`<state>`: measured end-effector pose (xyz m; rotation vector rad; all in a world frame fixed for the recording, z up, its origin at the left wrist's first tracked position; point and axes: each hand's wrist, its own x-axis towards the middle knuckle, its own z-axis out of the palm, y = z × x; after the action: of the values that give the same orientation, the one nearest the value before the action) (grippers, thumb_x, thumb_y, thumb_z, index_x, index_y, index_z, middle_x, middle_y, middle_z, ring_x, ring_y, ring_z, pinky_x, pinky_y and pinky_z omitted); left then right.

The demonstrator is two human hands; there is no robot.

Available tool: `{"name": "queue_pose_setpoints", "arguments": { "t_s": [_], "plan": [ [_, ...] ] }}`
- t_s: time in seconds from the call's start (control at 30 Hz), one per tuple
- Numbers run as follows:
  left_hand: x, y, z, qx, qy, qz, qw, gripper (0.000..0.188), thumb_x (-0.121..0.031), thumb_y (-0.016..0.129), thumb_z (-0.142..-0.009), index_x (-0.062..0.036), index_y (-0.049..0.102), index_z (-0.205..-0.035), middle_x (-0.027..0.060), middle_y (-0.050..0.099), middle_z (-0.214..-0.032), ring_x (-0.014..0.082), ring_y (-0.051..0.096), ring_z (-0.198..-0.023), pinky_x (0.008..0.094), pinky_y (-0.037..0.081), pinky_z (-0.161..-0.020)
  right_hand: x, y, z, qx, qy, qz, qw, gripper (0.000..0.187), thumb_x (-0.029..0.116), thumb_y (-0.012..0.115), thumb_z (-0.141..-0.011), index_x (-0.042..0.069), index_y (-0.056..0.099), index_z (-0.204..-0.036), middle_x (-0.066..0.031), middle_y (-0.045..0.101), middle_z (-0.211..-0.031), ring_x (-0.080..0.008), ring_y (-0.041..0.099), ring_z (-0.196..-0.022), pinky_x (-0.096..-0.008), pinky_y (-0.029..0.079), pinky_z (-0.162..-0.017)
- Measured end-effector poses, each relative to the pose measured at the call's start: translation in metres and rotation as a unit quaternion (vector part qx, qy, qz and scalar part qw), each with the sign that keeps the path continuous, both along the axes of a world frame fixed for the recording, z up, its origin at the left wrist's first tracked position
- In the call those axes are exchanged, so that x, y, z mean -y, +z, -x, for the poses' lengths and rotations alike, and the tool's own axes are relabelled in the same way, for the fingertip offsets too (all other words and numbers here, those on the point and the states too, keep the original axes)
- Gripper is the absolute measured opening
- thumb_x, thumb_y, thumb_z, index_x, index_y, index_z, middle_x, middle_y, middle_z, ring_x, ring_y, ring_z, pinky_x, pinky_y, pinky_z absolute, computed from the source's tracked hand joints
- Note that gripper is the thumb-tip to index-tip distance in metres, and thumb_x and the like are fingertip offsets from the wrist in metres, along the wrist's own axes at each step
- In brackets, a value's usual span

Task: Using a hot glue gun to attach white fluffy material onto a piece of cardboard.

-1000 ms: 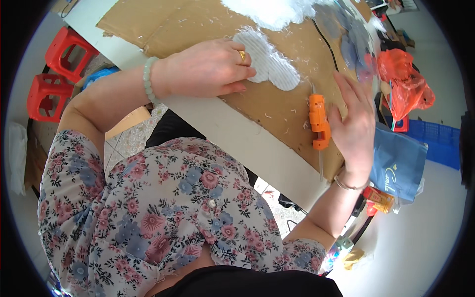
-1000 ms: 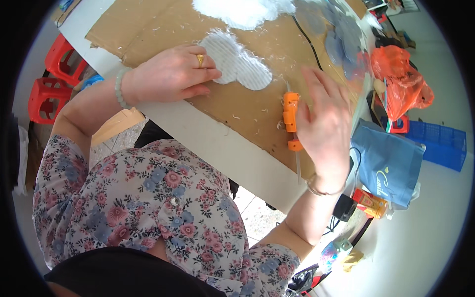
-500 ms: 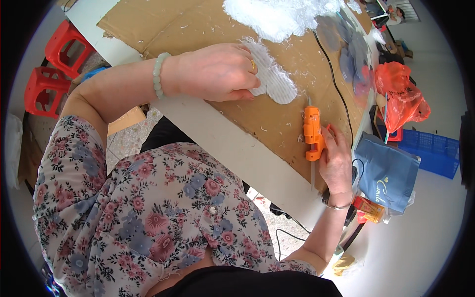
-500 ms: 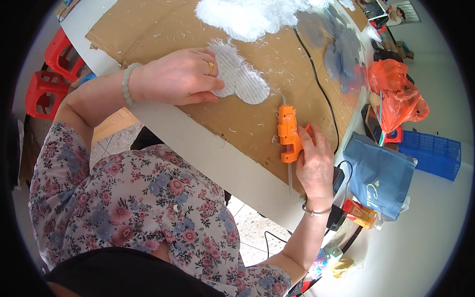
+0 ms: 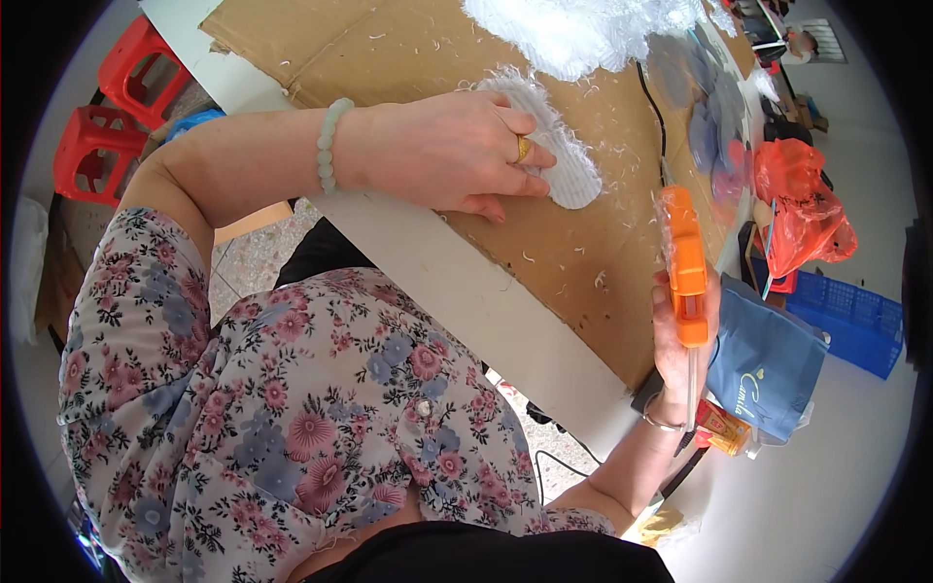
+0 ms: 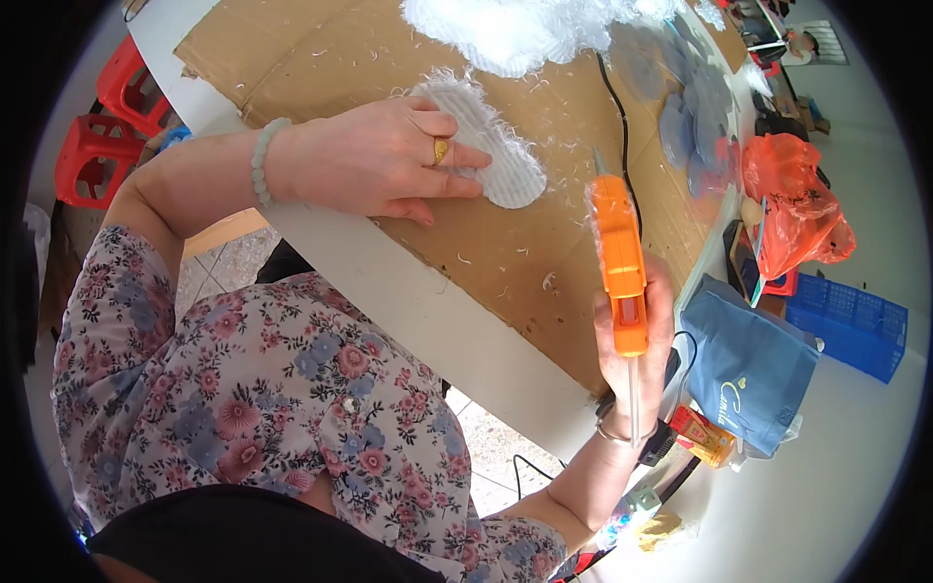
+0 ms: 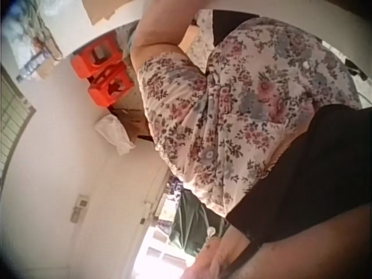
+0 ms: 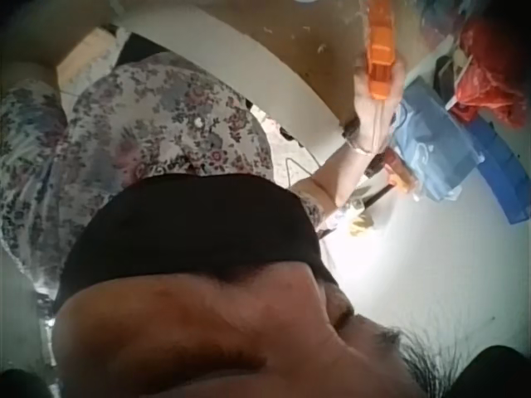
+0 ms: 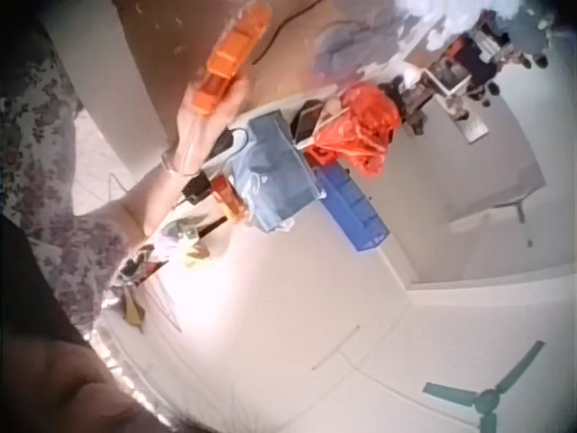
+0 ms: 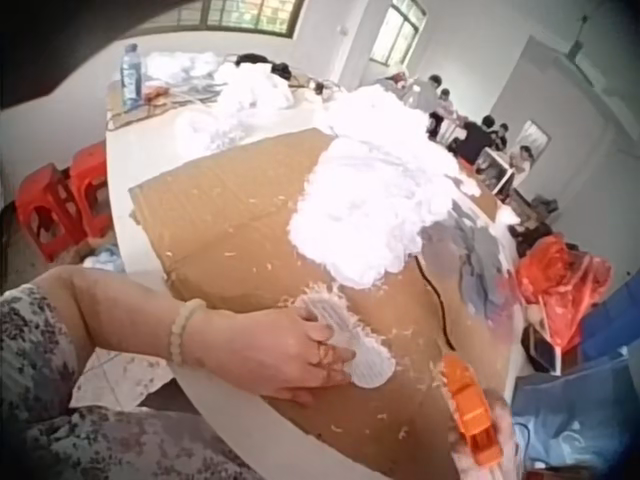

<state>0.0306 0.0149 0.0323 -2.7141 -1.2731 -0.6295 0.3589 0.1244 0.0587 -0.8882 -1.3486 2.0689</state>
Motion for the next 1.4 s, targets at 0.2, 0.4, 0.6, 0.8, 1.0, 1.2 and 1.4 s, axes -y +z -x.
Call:
{"name": "queue_pose_setpoints", "arguments": {
  "t_s": [0.2,0.4,0.6,0.8,1.0,1.2,1.4],
  "plan": [
    [0.001,-0.001,0.000,-0.025,-0.001,-0.001,1.000,0.038,-0.034,0.063,-0.081,-0.0107,0.064,-0.111,0.0012,0.063,-0.114,0.0189,0.053,-0.094,0.0354,0.045,-0.086,-0.002,-0.017,0.069,0.283,-0.079,-0.570,0.767,0.034,0.013,0.068,-0.083,0.003,0.050,-0.110,-0.0030,0.058,-0.094,-0.0113,0.053,-0.081,-0.0251,0.046,-0.075],
    [0.000,-0.004,0.001,-0.033,0.001,-0.010,0.999,0.036,-0.032,0.062,-0.081,-0.0102,0.064,-0.110,-0.0005,0.064,-0.111,0.0184,0.053,-0.092,0.0347,0.046,-0.083,-0.014,-0.033,0.105,0.303,-0.076,-0.636,0.706,0.034,0.015,0.074,-0.079,0.002,0.053,-0.102,-0.0054,0.056,-0.086,-0.0149,0.053,-0.072,-0.0292,0.046,-0.067],
    [-0.001,-0.008,0.000,0.009,-0.013,-0.011,1.000,0.040,-0.028,0.069,-0.074,-0.0084,0.064,-0.109,0.0024,0.063,-0.114,0.0185,0.050,-0.085,0.0349,0.046,-0.084,-0.015,-0.039,0.108,0.334,-0.063,-0.650,0.680,0.036,0.017,0.074,-0.078,0.002,0.053,-0.103,-0.0097,0.059,-0.091,-0.0235,0.057,-0.077,-0.0351,0.047,-0.070],
    [-0.003,-0.007,0.000,-0.004,-0.007,-0.013,1.000,0.032,-0.032,0.059,-0.083,-0.0094,0.065,-0.105,-0.0016,0.065,-0.110,0.0195,0.053,-0.093,0.0349,0.046,-0.085,-0.018,-0.045,0.105,0.337,-0.074,-0.661,0.667,0.035,0.019,0.073,-0.080,0.002,0.053,-0.104,-0.0106,0.059,-0.094,-0.0255,0.058,-0.080,-0.0367,0.047,-0.071],
    [-0.005,-0.010,0.000,0.027,-0.023,-0.005,0.999,0.039,-0.025,0.068,-0.074,-0.0085,0.064,-0.109,0.0035,0.064,-0.113,0.0202,0.051,-0.085,0.0364,0.046,-0.085,-0.020,-0.038,0.089,0.327,-0.105,-0.626,0.701,0.035,0.019,0.069,-0.084,0.001,0.053,-0.108,-0.0060,0.059,-0.091,-0.0152,0.055,-0.078,-0.0290,0.046,-0.072],
    [-0.004,-0.010,0.001,0.026,-0.022,-0.013,0.999,0.037,-0.023,0.068,-0.075,-0.0086,0.064,-0.109,0.0034,0.064,-0.113,0.0203,0.051,-0.086,0.0367,0.045,-0.085,-0.002,-0.005,0.039,0.229,-0.042,-0.395,0.889,0.040,0.015,0.063,-0.089,0.001,0.050,-0.125,-0.0071,0.060,-0.112,-0.0092,0.054,-0.084,-0.0236,0.045,-0.074],
    [-0.005,-0.009,0.001,0.004,-0.011,-0.007,1.000,0.027,-0.029,0.058,-0.084,-0.0120,0.063,-0.105,-0.0031,0.067,-0.106,0.0192,0.052,-0.090,0.0365,0.044,-0.086,0.004,0.005,0.016,0.266,0.035,-0.374,0.888,0.041,0.025,0.063,-0.089,0.002,0.054,-0.121,-0.0049,0.064,-0.102,-0.0067,0.051,-0.074,-0.0214,0.042,-0.067]
  ]
}}
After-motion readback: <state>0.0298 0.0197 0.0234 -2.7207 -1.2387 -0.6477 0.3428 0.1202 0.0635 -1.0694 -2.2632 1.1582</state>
